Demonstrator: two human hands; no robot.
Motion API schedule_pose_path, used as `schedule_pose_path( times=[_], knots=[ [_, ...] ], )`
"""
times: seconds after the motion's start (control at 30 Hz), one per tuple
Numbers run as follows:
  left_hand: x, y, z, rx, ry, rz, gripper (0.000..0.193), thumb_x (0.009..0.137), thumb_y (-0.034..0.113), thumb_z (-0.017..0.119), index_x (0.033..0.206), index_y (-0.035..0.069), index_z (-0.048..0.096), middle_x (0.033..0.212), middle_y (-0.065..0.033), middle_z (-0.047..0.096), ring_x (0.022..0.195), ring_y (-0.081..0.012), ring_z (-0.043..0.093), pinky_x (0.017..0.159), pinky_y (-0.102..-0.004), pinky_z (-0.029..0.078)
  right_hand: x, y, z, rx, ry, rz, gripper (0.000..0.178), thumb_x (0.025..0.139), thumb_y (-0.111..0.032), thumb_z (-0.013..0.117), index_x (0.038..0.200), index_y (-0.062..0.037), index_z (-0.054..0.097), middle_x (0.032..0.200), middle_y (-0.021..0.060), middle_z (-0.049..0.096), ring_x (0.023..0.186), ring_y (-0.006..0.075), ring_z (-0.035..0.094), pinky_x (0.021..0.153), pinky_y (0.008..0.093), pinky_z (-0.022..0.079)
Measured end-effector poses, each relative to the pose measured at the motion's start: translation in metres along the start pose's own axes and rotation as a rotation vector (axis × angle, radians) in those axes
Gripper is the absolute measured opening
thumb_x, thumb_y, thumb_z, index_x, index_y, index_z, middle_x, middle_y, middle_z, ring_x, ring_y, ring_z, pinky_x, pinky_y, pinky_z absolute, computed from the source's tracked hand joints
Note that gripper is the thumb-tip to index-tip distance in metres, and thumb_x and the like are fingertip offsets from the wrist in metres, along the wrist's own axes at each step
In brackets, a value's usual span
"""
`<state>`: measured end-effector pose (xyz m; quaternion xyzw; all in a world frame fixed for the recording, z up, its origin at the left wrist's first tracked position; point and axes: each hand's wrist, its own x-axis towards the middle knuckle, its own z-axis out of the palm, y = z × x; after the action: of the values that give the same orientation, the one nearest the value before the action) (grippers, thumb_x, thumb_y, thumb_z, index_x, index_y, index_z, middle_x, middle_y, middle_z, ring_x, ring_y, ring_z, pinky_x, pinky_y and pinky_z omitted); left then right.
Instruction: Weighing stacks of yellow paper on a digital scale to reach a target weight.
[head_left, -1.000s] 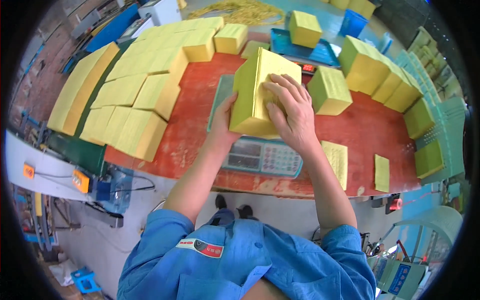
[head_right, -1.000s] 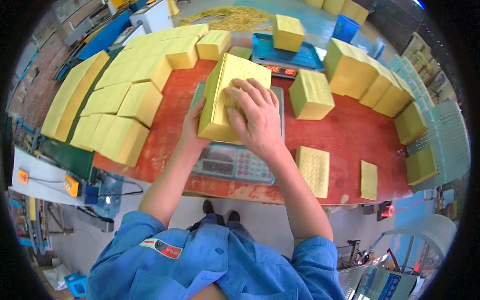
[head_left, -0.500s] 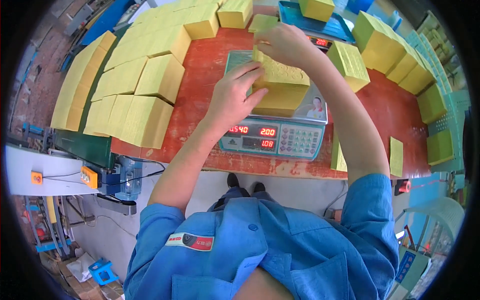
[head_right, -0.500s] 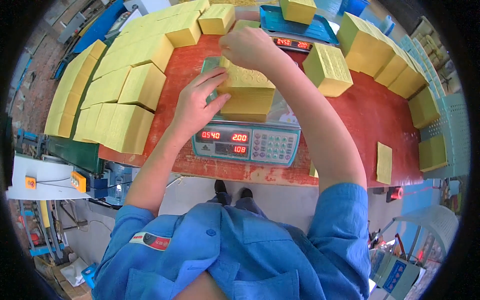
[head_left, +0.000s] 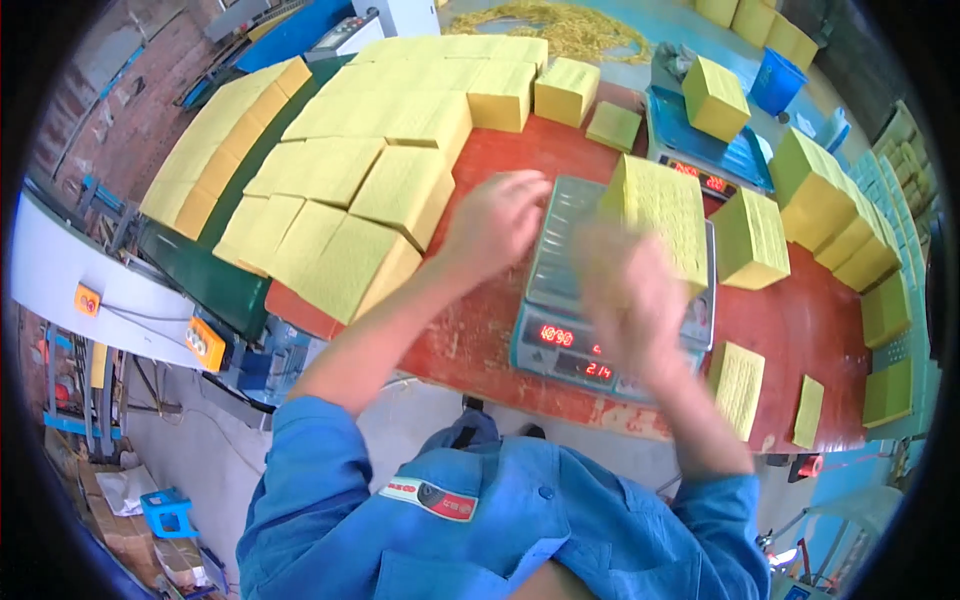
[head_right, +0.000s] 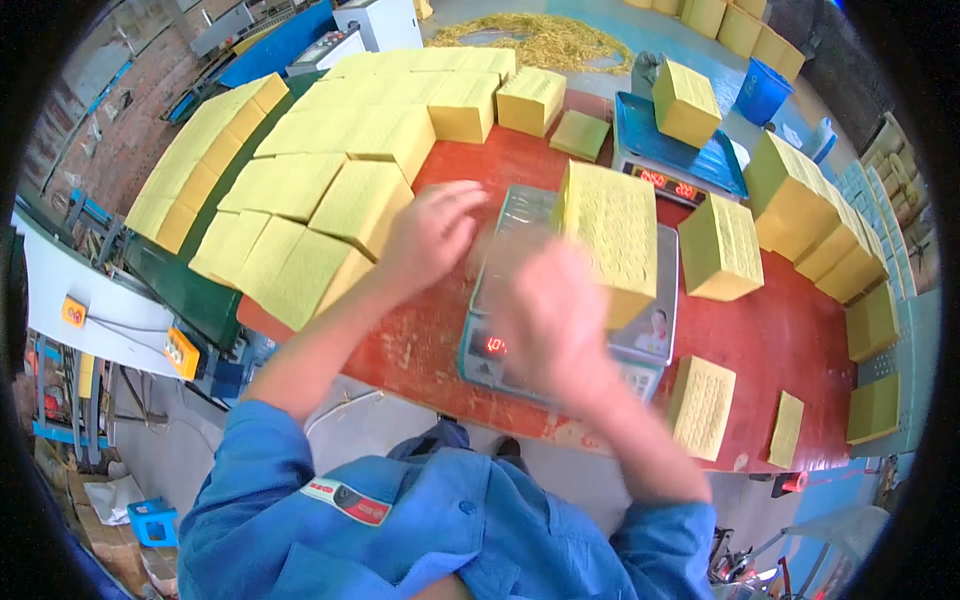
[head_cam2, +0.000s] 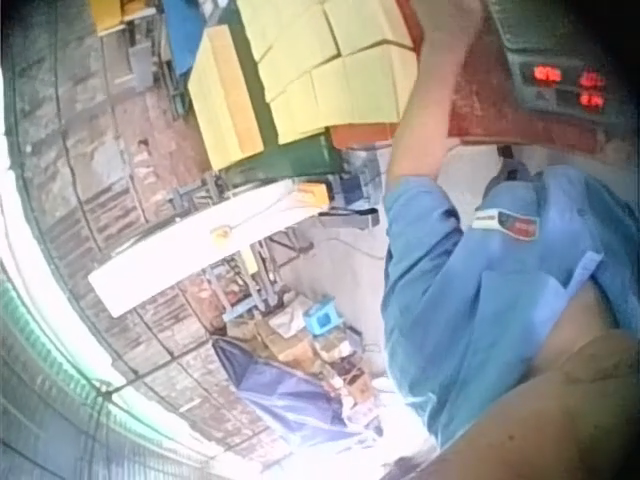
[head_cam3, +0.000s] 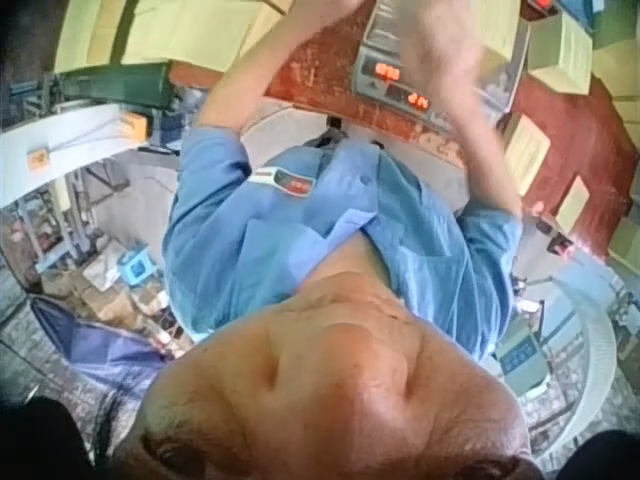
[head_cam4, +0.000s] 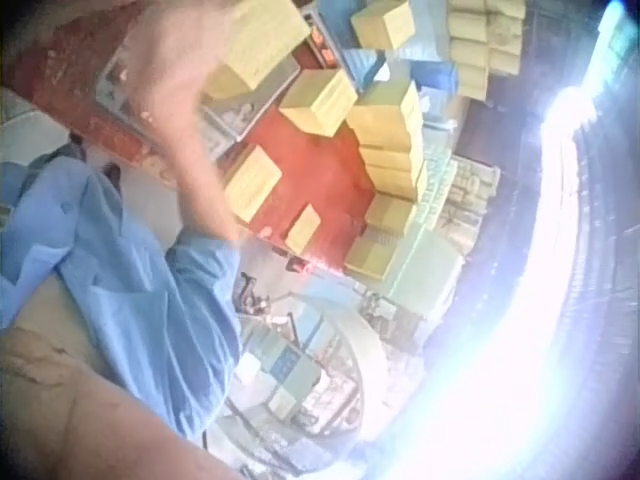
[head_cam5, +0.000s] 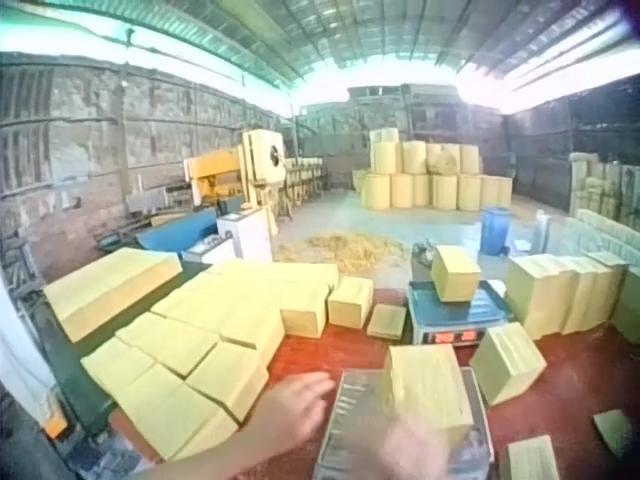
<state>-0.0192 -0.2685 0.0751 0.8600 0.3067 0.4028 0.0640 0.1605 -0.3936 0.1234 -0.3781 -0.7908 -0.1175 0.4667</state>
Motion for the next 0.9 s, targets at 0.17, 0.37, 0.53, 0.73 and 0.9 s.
schedule_pose_path(
  times=[0.17, 0.37, 0.53, 0.73, 0.9],
  knots=[
    [0.064, -0.158, 0.006, 0.069, -0.207, -0.272, 0.034, 0.088, 0.021, 0.06, 0.113, 0.0, 0.067, 0.12, -0.0167, 0.065, 0.111, -0.033, 0.062, 0.098, -0.0402, 0.048, -0.102, -0.087, 0.14, 0.776, -0.383, 0.528, 0.027, 0.081, -0.001, 0.066, 0.109, -0.0036, 0.064, 0.112, 0.0161, 0.065, 0.097, 0.036, 0.065, 0.083, 0.0415, 0.055],
    [0.161, -0.278, 0.06, 0.064, -0.229, -0.208, 0.031, 0.09, 0.023, 0.051, 0.106, 0.002, 0.068, 0.113, -0.0189, 0.066, 0.104, -0.0361, 0.063, 0.093, -0.0454, 0.049, -0.145, -0.108, 0.197, 0.733, -0.339, 0.743, 0.035, 0.083, -0.004, 0.067, 0.118, -0.0023, 0.063, 0.128, 0.02, 0.058, 0.116, 0.0355, 0.06, 0.094, 0.0399, 0.053],
    [0.227, -0.362, 0.121, 0.239, -0.269, -0.204, 0.028, 0.091, 0.026, 0.051, 0.099, 0.003, 0.064, 0.111, -0.0185, 0.065, 0.105, -0.0363, 0.062, 0.092, -0.0478, 0.049, -0.146, -0.077, 0.214, 0.804, -0.463, 0.993, 0.029, 0.088, -0.005, 0.067, 0.117, -0.0025, 0.064, 0.126, 0.0178, 0.06, 0.118, 0.0304, 0.059, 0.097, 0.0367, 0.052],
    [0.246, -0.381, 0.177, 0.386, -0.321, -0.032, 0.046, 0.096, 0.037, 0.049, 0.121, 0.0, 0.057, 0.119, -0.0209, 0.059, 0.116, -0.037, 0.054, 0.101, -0.0452, 0.042, -0.151, -0.062, 0.223, 0.731, -0.442, 1.042, 0.03, 0.087, -0.006, 0.068, 0.116, -0.0016, 0.064, 0.126, 0.0189, 0.059, 0.118, 0.0318, 0.059, 0.097, 0.0376, 0.052],
    [0.239, -0.376, 0.191, 0.4, -0.234, -0.026, 0.046, 0.097, 0.04, 0.046, 0.119, 0.001, 0.057, 0.119, -0.0213, 0.057, 0.115, -0.0375, 0.054, 0.101, -0.0486, 0.04, -0.153, -0.071, 0.227, 0.744, -0.421, 1.033, 0.03, 0.086, -0.006, 0.068, 0.115, -0.0008, 0.064, 0.127, 0.0198, 0.058, 0.118, 0.033, 0.058, 0.097, 0.0384, 0.051]
  ],
)
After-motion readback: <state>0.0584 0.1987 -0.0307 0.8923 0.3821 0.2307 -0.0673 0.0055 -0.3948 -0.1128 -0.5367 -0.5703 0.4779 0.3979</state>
